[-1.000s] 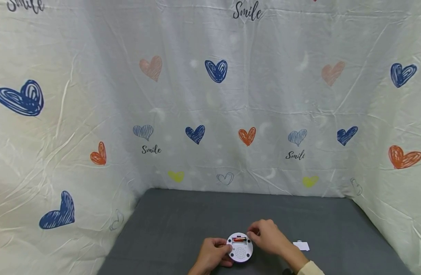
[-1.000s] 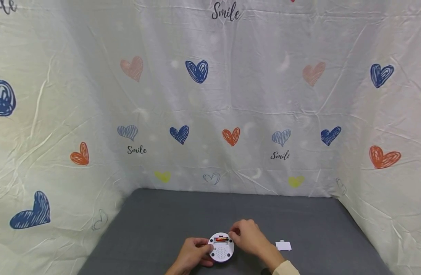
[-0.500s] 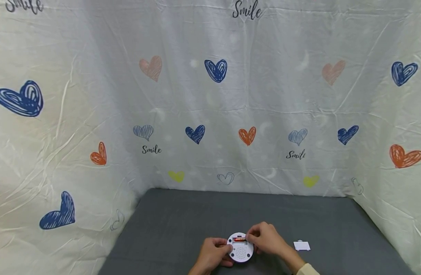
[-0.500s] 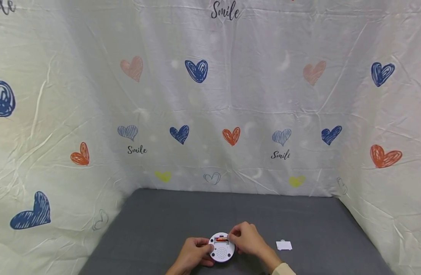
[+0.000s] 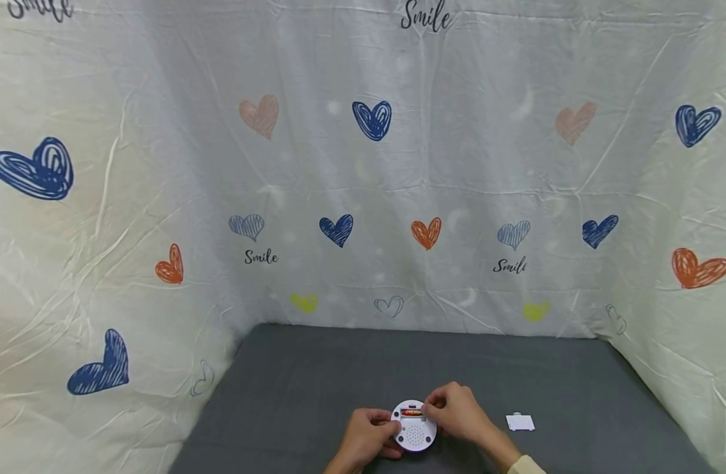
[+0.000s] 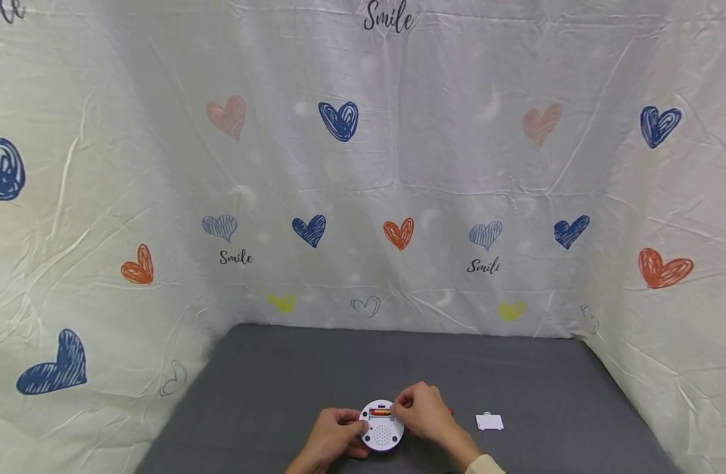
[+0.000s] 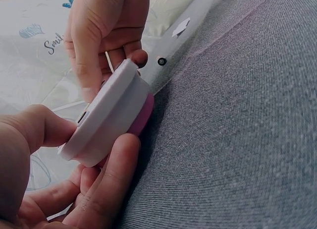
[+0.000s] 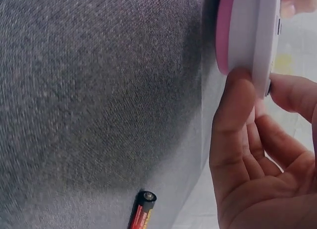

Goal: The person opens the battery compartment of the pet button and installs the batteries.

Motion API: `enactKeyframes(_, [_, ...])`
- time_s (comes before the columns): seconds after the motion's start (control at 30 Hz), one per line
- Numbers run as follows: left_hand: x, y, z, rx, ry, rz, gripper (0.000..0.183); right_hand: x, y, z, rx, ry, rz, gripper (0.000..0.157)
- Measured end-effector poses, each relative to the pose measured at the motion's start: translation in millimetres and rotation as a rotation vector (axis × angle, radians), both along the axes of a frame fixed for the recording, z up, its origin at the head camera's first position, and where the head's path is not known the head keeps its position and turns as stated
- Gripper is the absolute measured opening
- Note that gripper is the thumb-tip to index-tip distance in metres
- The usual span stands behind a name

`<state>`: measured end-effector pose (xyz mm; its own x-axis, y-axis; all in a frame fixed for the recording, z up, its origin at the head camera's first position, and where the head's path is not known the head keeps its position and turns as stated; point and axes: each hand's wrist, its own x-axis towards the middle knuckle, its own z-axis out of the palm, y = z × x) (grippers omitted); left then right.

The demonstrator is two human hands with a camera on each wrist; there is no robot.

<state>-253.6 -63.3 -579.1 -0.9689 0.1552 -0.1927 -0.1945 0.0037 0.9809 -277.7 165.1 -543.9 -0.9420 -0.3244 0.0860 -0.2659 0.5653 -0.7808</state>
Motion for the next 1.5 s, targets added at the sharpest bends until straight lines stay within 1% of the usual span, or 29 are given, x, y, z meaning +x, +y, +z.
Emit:
enactKeyframes(0.17, [-0.7, -0.8, -1.4, 0.01, 0.018, -0.008, 0.03, 1.2, -4.3, 0.7, 0.055, 0.089, -0.056, 0.007])
enactKeyframes(0.33, [-0.9, -0.8, -1.5, 0.008, 0.025, -0.006, 0.029, 0.4, -4.7, 2.0, 0.103, 0.136, -0.079, 0.006])
enactKeyframes(0.63, [1.1, -1.3, -0.7, 0.023, 0.036, -0.013, 0.029, -0.1, -4.4, 3.0, 0.132, 0.147, -0.056, 0.007])
enactKeyframes(0.8, [2.9, -1.5, -0.8, 0.027, 0.033, -0.023, 0.028, -1.6, 1.2, 9.6, 0.151, 0.142, -0.037, 0.007])
enactKeyframes(1.07, [1.6, -0.5, 0.8, 0.011, 0.016, -0.002, 0.029, -6.9, 16.9, 26.6, 0.18, 0.181, -0.098, 0.006])
enactKeyframes(1.23, [0.5, -0.5, 0.4, 0.007, 0.016, 0.0, 0.031, -9.7, 25.7, 34.1, 0.197, 0.188, -0.105, 0.005])
enactKeyframes(1.37, [-0.1, -0.8, -0.9, 0.009, 0.019, -0.004, 0.03, -10.8, 31.7, 36.8, 0.224, 0.181, -0.106, 0.004])
enactKeyframes(1.5, [0.1, -1.3, -2.2, 0.014, 0.023, -0.012, 0.028, -9.5, 37.3, 40.0, 0.222, 0.138, -0.107, 0.004])
